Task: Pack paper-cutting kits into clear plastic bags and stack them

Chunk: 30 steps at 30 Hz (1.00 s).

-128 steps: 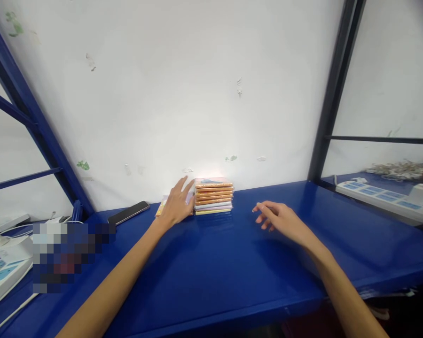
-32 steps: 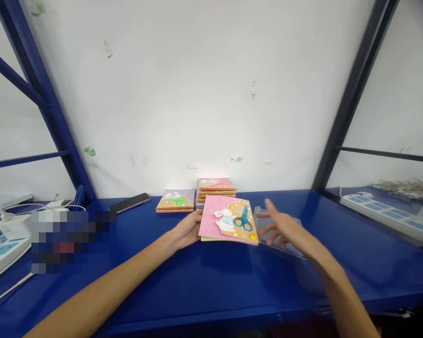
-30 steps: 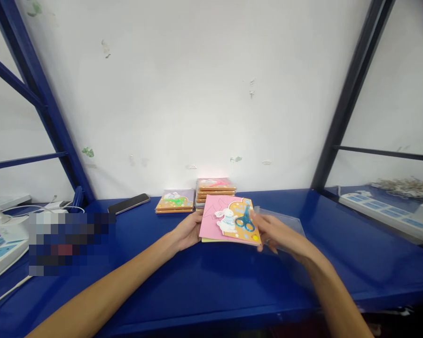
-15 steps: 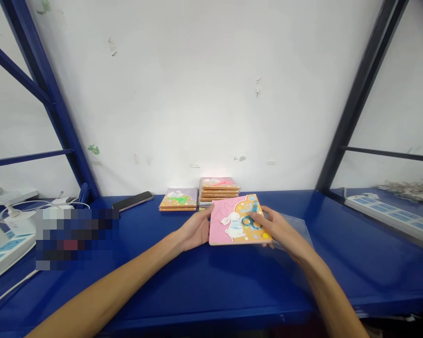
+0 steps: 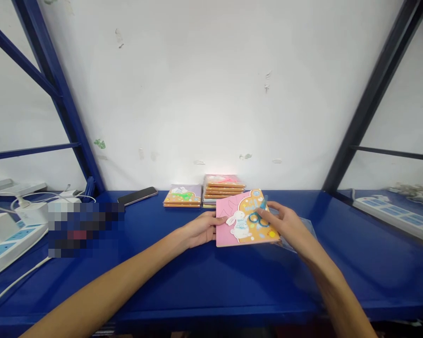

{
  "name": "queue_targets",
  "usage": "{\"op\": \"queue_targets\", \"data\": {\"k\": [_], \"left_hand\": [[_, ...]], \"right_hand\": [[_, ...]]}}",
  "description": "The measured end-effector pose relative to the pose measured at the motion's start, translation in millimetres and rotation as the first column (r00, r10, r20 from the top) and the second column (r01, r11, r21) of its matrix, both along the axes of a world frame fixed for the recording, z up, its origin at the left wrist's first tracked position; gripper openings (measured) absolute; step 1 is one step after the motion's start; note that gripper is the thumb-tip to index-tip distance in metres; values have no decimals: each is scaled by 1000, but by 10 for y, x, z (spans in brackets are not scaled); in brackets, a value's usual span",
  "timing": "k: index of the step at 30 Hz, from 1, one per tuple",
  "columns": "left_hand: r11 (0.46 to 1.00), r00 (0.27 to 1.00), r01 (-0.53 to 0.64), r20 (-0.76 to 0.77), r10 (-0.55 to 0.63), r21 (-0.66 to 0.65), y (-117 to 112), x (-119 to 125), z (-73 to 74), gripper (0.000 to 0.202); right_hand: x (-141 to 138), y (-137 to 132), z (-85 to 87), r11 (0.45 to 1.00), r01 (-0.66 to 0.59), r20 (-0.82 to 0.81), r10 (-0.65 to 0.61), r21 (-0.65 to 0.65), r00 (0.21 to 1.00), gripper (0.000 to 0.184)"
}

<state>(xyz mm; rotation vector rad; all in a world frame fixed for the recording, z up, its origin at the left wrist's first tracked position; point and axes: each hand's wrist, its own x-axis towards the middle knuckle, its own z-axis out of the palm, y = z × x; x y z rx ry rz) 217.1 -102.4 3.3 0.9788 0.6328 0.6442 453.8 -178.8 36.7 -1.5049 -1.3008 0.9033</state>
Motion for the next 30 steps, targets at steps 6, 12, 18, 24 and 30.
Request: {"op": "queue_targets", "data": {"k": [6,12,18,24,30], "left_hand": [[1000,999,13,-32,-13,-3,-2,-18,12,41],[999,997,46,-53,-47,-11,36,-71,35,42],[1000,998,15,-59,-16,-11,136,-101,-44,52],[1000,990,24,-138,-25,-11,259,-182,-67,51],[999,965,-13,-261,25,47,391,-336,-36,47]], "right_hand": [[-29,-101,140,996,73,-38,-71,42,997,45],[103,-115,174,984,165,-82,-160,66,984,48],[529,-159,209,914,389,-213,-359,116,909,48],[1015,-154,53,949,313,-112,-307,36,945,47],[1271,-108,-233,936,313,152,-290,-160,945,38]]}}
